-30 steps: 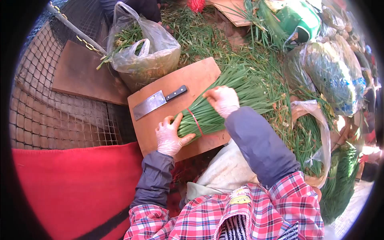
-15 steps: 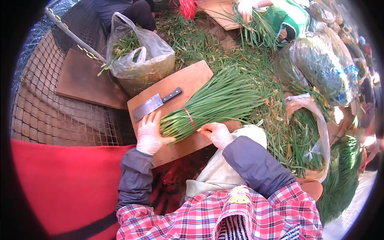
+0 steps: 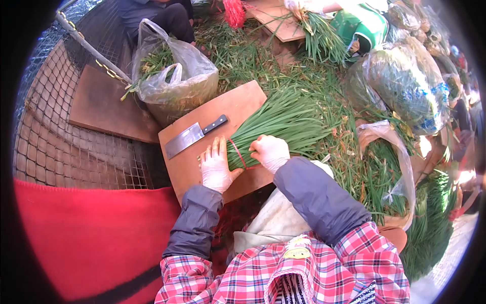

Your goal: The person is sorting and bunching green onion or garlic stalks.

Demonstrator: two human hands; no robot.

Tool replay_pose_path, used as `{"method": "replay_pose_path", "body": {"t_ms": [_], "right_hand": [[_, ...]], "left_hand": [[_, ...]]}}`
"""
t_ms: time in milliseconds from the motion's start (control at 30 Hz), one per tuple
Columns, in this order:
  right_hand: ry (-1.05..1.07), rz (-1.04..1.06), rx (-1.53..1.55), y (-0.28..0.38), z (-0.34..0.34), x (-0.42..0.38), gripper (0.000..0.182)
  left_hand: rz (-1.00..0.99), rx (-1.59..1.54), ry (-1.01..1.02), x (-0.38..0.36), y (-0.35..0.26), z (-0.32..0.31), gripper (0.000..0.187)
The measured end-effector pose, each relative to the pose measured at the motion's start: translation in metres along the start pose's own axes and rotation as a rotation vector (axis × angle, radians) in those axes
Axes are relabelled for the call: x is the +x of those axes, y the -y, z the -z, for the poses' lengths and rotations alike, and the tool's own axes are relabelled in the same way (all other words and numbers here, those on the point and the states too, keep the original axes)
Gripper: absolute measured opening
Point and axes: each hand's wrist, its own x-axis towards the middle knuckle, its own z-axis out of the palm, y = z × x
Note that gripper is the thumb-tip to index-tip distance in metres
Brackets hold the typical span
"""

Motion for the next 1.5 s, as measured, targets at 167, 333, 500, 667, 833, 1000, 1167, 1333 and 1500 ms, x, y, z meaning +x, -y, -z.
{"method": "replay_pose_path", "body": {"t_ms": [167,333,500,667,833,1000,1167,1333,1500], "right_hand": [[0.186,0.075,-0.141,-0.006,0.013,0.035,0.013],[0.275,0.007,-0.156,-0.009,0.012,0.071,0.014],[-0.432,-0.087,0.124,-0.044,0.037,0.038,0.013],[0.249,-0.274,0.307,-0.023,0.030,-0.021,0.029],[0.008,-0.137,0.741,0.011,-0.030,-0.031,0.026],[-0.108,-0.062,0.904,0.013,-0.038,-0.026,0.020],[-0.026,-0.277,1.048,0.012,-0.033,-0.025,0.029],[-0.109,-0.052,0.684,0.010,-0.032,-0.034,0.027],[0.018,-0.298,1.151,0.016,-0.049,-0.024,0.013]], "left_hand": [[-0.090,0.027,-0.142,-0.009,0.000,-0.012,0.110],[-0.045,0.081,-0.062,-0.008,-0.003,-0.007,0.114],[-0.004,-0.036,0.019,0.009,0.013,-0.007,0.113],[-0.010,-0.052,0.116,0.019,0.016,0.003,0.114],[-0.020,0.064,0.143,0.014,0.010,0.009,0.114],[-0.028,0.232,0.140,0.012,-0.014,0.011,0.116],[0.026,0.133,0.116,0.020,-0.014,0.001,0.118],[0.028,0.105,0.138,0.024,-0.014,0.004,0.117],[0.019,0.205,0.090,0.023,-0.018,-0.002,0.112]]}}
